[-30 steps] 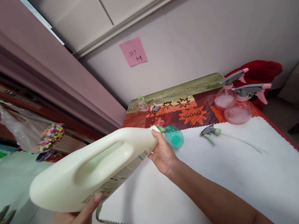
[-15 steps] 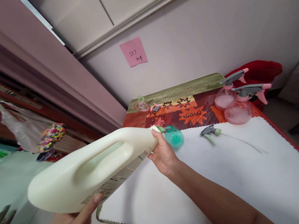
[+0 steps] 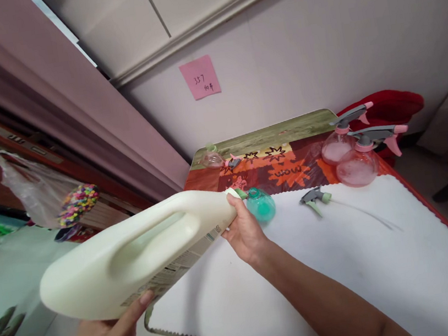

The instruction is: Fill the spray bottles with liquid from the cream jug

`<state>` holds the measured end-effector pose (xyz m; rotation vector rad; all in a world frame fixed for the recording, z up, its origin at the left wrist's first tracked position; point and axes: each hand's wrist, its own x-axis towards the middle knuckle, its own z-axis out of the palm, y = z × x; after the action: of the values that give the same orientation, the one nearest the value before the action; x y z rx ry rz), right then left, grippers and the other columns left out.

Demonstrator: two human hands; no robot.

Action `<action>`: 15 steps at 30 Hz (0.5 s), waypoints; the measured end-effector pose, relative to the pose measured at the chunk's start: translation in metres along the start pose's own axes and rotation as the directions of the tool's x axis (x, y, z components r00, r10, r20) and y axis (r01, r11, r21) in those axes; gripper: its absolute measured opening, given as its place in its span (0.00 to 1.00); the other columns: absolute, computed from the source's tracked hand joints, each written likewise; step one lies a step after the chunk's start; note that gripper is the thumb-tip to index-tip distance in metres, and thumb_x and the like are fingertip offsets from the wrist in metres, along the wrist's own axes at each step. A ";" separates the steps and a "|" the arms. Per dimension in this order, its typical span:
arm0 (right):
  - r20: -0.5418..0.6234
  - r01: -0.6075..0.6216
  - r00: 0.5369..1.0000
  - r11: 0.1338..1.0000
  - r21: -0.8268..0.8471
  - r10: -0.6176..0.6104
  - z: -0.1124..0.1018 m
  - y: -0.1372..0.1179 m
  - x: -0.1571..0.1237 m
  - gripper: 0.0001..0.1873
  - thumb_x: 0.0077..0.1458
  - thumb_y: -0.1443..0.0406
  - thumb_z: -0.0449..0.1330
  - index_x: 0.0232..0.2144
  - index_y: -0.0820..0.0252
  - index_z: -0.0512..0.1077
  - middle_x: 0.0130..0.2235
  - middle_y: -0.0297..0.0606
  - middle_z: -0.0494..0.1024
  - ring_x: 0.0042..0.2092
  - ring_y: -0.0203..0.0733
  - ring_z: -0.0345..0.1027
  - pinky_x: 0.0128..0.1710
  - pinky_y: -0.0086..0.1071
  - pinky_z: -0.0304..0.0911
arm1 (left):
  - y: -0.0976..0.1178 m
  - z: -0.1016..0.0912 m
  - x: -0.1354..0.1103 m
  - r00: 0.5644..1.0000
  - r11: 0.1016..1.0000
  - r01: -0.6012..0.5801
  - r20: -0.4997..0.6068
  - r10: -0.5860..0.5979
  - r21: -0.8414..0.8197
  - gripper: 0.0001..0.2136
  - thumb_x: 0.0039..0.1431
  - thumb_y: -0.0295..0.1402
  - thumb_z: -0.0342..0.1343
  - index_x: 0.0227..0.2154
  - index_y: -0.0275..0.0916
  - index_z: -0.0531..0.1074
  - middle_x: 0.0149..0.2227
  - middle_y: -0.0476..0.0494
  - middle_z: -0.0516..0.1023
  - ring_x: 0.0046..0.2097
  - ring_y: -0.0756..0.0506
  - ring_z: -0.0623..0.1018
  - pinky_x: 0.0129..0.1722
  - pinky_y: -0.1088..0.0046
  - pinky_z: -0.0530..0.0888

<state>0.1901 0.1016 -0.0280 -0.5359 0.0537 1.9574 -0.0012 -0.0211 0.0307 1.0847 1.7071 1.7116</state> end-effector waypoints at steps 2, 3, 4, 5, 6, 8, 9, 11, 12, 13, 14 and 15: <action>0.000 -0.003 1.000 1.000 -0.003 0.003 0.000 0.000 0.000 0.19 0.51 0.55 0.65 0.45 0.53 0.74 0.47 0.34 0.82 0.47 0.43 0.74 0.38 0.32 0.70 | 0.000 -0.001 0.000 1.000 1.000 -0.004 0.002 0.004 0.000 0.39 0.36 0.27 0.74 0.57 0.43 0.72 0.51 0.43 0.81 0.53 0.38 0.79 0.51 0.69 0.76; 0.001 -0.004 1.000 1.000 -0.005 0.004 0.000 0.000 -0.001 0.19 0.51 0.55 0.65 0.45 0.53 0.74 0.47 0.34 0.82 0.47 0.43 0.74 0.38 0.32 0.69 | 0.000 0.000 0.000 1.000 1.000 -0.006 0.003 0.006 -0.001 0.40 0.36 0.27 0.74 0.57 0.43 0.72 0.51 0.44 0.81 0.53 0.39 0.79 0.51 0.69 0.76; 0.002 -0.005 1.000 1.000 -0.006 0.005 0.000 0.000 -0.001 0.19 0.51 0.55 0.65 0.45 0.53 0.74 0.47 0.34 0.82 0.47 0.43 0.74 0.38 0.32 0.69 | 0.001 0.000 0.000 1.000 1.000 -0.004 0.004 0.004 0.002 0.40 0.36 0.28 0.75 0.57 0.43 0.72 0.52 0.44 0.81 0.54 0.39 0.79 0.51 0.70 0.76; 0.003 -0.004 1.000 1.000 -0.006 0.004 0.000 0.000 -0.001 0.18 0.51 0.55 0.65 0.45 0.53 0.74 0.47 0.34 0.82 0.47 0.43 0.74 0.38 0.32 0.69 | 0.001 0.000 0.000 1.000 1.000 -0.002 0.004 0.002 0.007 0.40 0.36 0.28 0.75 0.57 0.44 0.72 0.52 0.44 0.81 0.54 0.39 0.78 0.50 0.70 0.76; 0.005 -0.003 1.000 1.000 -0.004 0.003 0.000 0.000 0.000 0.18 0.51 0.55 0.65 0.44 0.53 0.74 0.47 0.34 0.82 0.47 0.43 0.74 0.38 0.32 0.69 | 0.002 0.001 0.000 1.000 1.000 -0.001 0.002 0.001 0.011 0.40 0.36 0.28 0.75 0.57 0.44 0.72 0.52 0.44 0.81 0.54 0.38 0.78 0.50 0.71 0.76; 0.011 -0.001 1.000 1.000 -0.001 0.001 0.000 0.000 0.000 0.18 0.51 0.55 0.65 0.44 0.53 0.75 0.46 0.34 0.83 0.47 0.43 0.74 0.39 0.32 0.70 | 0.002 0.002 -0.001 1.000 1.000 -0.003 -0.007 0.003 0.022 0.40 0.35 0.29 0.75 0.57 0.43 0.73 0.52 0.44 0.81 0.54 0.38 0.78 0.50 0.72 0.76; 0.013 -0.001 1.000 1.000 -0.001 0.001 0.000 0.001 0.000 0.18 0.51 0.55 0.65 0.43 0.53 0.75 0.46 0.34 0.83 0.47 0.43 0.74 0.39 0.32 0.70 | 0.003 0.003 -0.001 1.000 1.000 -0.005 -0.011 0.006 0.023 0.40 0.35 0.29 0.75 0.57 0.43 0.73 0.52 0.43 0.81 0.54 0.38 0.79 0.50 0.71 0.76; 0.016 -0.003 1.000 1.000 -0.006 0.003 -0.001 0.001 0.001 0.18 0.51 0.55 0.65 0.44 0.53 0.75 0.46 0.34 0.83 0.46 0.43 0.74 0.39 0.33 0.70 | 0.003 0.003 -0.001 1.000 1.000 -0.006 -0.011 0.006 0.022 0.40 0.35 0.29 0.75 0.57 0.43 0.72 0.52 0.43 0.81 0.54 0.37 0.79 0.50 0.68 0.77; 0.015 -0.005 1.000 1.000 -0.008 0.005 -0.001 0.001 0.001 0.19 0.51 0.54 0.65 0.44 0.53 0.75 0.46 0.34 0.83 0.46 0.43 0.74 0.39 0.33 0.70 | 0.003 0.003 -0.001 1.000 1.000 -0.005 -0.012 0.005 0.025 0.41 0.34 0.29 0.75 0.58 0.43 0.72 0.52 0.43 0.81 0.53 0.37 0.79 0.50 0.68 0.77; 0.012 -0.007 1.000 1.000 -0.008 0.007 -0.001 0.001 0.001 0.19 0.51 0.54 0.65 0.44 0.53 0.75 0.46 0.34 0.83 0.46 0.43 0.74 0.39 0.33 0.70 | 0.004 0.003 -0.001 1.000 1.000 -0.004 -0.014 0.005 0.030 0.41 0.34 0.29 0.75 0.57 0.43 0.72 0.52 0.42 0.81 0.53 0.37 0.79 0.50 0.67 0.77; 0.009 -0.008 1.000 1.000 -0.008 0.008 -0.001 0.001 0.001 0.19 0.51 0.55 0.65 0.45 0.53 0.74 0.46 0.34 0.83 0.46 0.43 0.74 0.39 0.32 0.70 | 0.004 0.003 -0.001 1.000 0.999 -0.006 -0.017 0.006 0.036 0.40 0.34 0.29 0.75 0.57 0.42 0.73 0.51 0.42 0.82 0.52 0.37 0.80 0.49 0.67 0.77; 0.007 -0.009 1.000 1.000 -0.006 0.009 -0.001 0.001 0.001 0.19 0.51 0.55 0.65 0.45 0.53 0.74 0.46 0.34 0.83 0.47 0.43 0.74 0.39 0.32 0.70 | 0.004 0.003 -0.001 1.000 0.999 -0.009 -0.021 0.010 0.043 0.40 0.34 0.30 0.75 0.56 0.41 0.73 0.50 0.41 0.82 0.51 0.37 0.80 0.49 0.68 0.77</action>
<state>0.1892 0.1016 -0.0296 -0.5335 0.0456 1.9691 0.0031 -0.0206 0.0344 1.0990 1.7625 1.7050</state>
